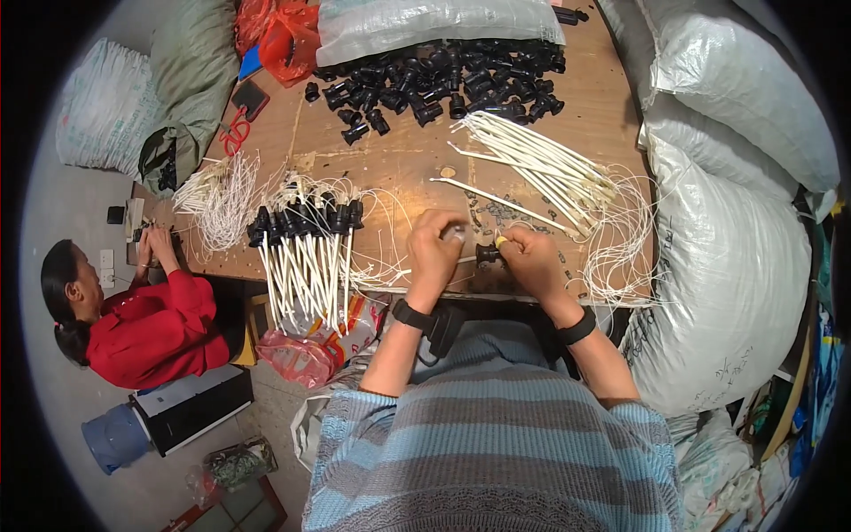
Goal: The person assembles components by hand, picking up a black plastic part and a white wire, threading the wire through the part, and sliding a small metal sleeve onto the wire. They then use a yellow tool to press the sleeve into place before setting the completed assembly aside on the table.
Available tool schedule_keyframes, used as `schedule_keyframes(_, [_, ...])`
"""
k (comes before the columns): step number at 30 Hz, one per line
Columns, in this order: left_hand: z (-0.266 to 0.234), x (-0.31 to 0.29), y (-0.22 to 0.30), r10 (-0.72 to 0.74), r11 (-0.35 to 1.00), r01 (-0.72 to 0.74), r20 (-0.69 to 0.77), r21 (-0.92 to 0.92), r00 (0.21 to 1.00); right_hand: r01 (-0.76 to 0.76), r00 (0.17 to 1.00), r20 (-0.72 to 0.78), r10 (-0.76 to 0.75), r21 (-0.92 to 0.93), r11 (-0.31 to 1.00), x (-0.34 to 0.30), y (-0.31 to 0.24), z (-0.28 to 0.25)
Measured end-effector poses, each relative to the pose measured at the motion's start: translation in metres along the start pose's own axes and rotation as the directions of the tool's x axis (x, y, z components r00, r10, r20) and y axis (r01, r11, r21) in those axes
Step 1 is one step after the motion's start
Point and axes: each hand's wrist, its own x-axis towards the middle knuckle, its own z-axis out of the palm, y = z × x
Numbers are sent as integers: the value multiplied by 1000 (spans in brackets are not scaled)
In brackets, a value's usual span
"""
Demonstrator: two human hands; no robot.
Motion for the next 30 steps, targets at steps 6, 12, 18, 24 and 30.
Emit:
schedule_keyframes(6, [-32,1,-17,-279,958,281,-38,63,959,39,999,-4,-39,-34,999,-4,6,-7])
schedule_keyframes(12, [-16,13,-7,26,987,-24,-14,162,1000,24,999,32,-23,-33,999,-3,-1,-4])
schedule_keyframes(18, [-8,23,-7,76,981,-91,92,171,993,39,999,-18,-40,-55,998,-4,8,-7])
schedule_keyframes(24, [-11,22,-1,55,980,-63,44,190,998,-3,1000,7,3,-43,999,0,4,-9])
schedule_keyframes(30, [-5,27,-7,154,967,-174,116,187,981,4,1000,15,-3,-22,1000,1,2,-8])
